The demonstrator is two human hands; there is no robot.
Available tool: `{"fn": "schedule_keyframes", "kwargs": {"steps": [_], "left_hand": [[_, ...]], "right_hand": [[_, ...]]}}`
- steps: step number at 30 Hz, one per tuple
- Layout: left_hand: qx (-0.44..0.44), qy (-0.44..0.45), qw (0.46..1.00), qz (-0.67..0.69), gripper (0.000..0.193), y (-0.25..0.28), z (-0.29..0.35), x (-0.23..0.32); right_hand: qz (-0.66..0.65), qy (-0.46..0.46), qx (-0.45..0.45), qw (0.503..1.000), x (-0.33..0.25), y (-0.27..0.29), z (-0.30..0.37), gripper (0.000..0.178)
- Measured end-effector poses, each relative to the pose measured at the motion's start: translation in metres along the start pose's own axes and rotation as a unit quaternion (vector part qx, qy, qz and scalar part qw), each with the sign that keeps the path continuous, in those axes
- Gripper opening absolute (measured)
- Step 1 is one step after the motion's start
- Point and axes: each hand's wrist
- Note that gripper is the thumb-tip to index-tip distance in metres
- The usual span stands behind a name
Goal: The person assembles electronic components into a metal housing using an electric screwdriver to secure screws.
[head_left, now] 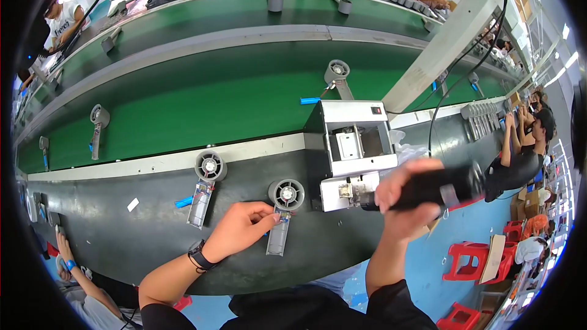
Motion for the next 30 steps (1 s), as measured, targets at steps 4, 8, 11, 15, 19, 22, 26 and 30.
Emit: {"fn": "schedule_keyframes", "kwargs": {"steps": [4,8,11,15,19,22,26,30], "left_hand": [[-0.032,0.026,0.999,-0.013,0.019,0.006,0.001,0.002],[-0.011,0.015,1.0,-0.007,0.02,0.001,0.0,0.001],[0.004,0.004,1.0,-0.001,0.022,-0.001,0.0,0.001],[0.008,0.003,1.0,0.004,0.022,-0.001,0.001,0.004],[-0.026,0.033,0.999,-0.032,0.02,0.005,0.0,0.009],[-0.017,0.034,0.999,-0.029,0.02,0.005,-0.001,0.01],[-0.013,0.029,0.999,-0.026,0.02,0.004,0.0,0.011],[0.009,0.018,0.999,-0.03,0.022,0.002,0.0,0.006]], "right_hand": [[0.011,-0.156,-0.04,0.987,0.007,-0.009,-0.036,0.084],[0.008,-0.16,-0.053,0.986,0.008,-0.008,-0.04,0.083],[0.007,-0.149,-0.028,0.988,0.009,-0.005,-0.034,0.083],[0.015,-0.106,-0.014,0.994,0.006,0.0,-0.016,0.082],[-0.01,-0.031,-0.013,0.999,-0.008,0.001,-0.015,0.075],[-0.042,0.005,0.002,0.999,-0.013,0.006,-0.011,0.073],[-0.099,0.045,0.016,0.994,-0.018,0.002,-0.007,0.07],[-0.144,0.072,-0.01,0.987,-0.018,-0.001,-0.008,0.064]]}}
Point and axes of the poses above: each hand's wrist, its own z-axis away from the middle knuckle, its own y-axis out of the back of the hand, x = y × z, and after that the axes turned 14 degrees about -z, right-handed
